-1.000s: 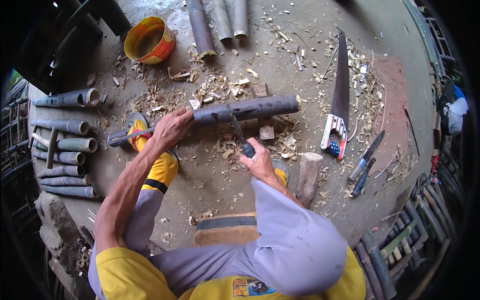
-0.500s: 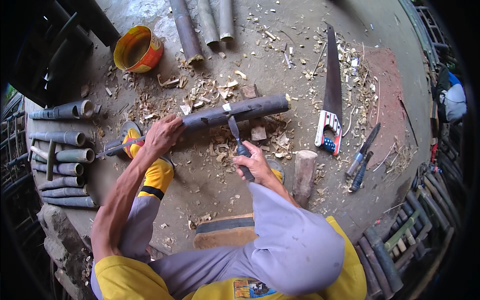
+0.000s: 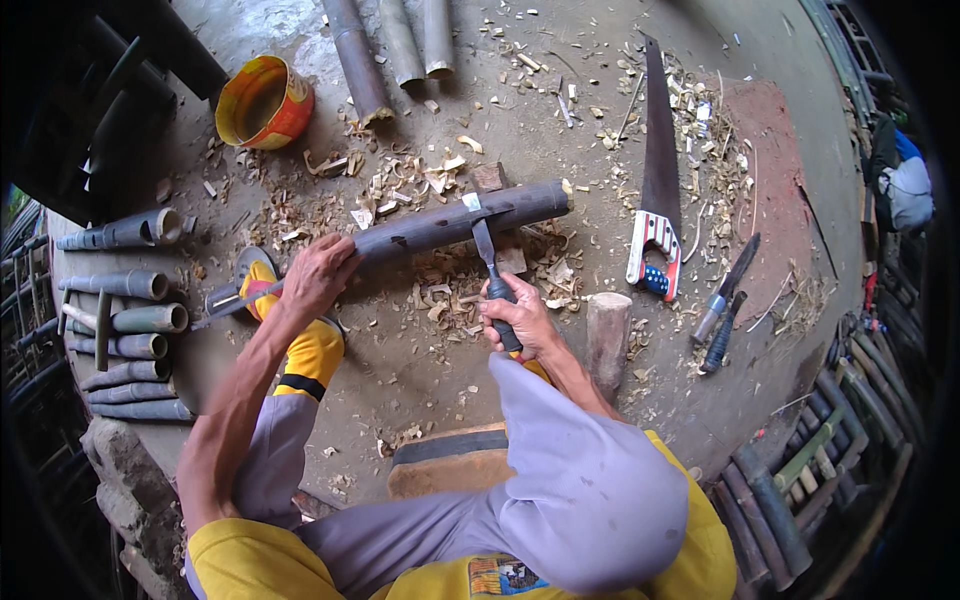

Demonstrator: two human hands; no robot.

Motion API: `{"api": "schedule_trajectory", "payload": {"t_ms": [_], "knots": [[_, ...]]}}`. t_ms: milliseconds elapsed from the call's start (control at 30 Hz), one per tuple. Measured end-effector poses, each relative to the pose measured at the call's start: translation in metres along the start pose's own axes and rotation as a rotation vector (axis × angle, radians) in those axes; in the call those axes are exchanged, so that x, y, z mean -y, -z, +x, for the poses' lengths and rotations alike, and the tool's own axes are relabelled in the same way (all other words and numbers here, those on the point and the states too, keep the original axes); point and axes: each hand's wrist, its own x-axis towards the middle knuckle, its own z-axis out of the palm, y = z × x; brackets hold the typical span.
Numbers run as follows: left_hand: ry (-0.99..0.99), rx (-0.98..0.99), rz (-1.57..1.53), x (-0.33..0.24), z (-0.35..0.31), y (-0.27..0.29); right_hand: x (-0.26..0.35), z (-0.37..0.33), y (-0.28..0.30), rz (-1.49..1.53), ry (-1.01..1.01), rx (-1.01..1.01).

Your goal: The person uses a saw to cut a section of dark bamboo, then uses a knife and a wooden mallet to split the bamboo piece along its length, and finally peels away thin strips of the bamboo by hand.

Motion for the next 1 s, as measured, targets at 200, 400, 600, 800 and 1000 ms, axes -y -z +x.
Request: {"api": "schedule_trajectory", "payload": {"t_ms": [200, 400, 600, 800, 1000], "knots": [[0.076, 0.01, -0.057, -0.012, -0.003, 0.008, -0.008, -0.003, 0.004, -0.358, 0.183, -0.143], [0.074, 0.007, -0.015, -0.01, -0.008, 0.0, 0.006, -0.009, 0.013, -0.468, 0.241, -0.165], [0.079, -0.064, 0.093, -0.004, -0.021, 0.029, 0.042, -0.064, 0.022, -1.153, 0.47, -0.405], [0.104, -0.18, 0.133, 0.002, -0.003, 0.099, 0.051, -0.092, 0.101, -1.341, 0.676, -0.534], [0.143, -0.245, 0.106, 0.012, -0.038, 0.129, 0.094, -0.101, 0.218, -1.012, 0.455, -1.089]]}}
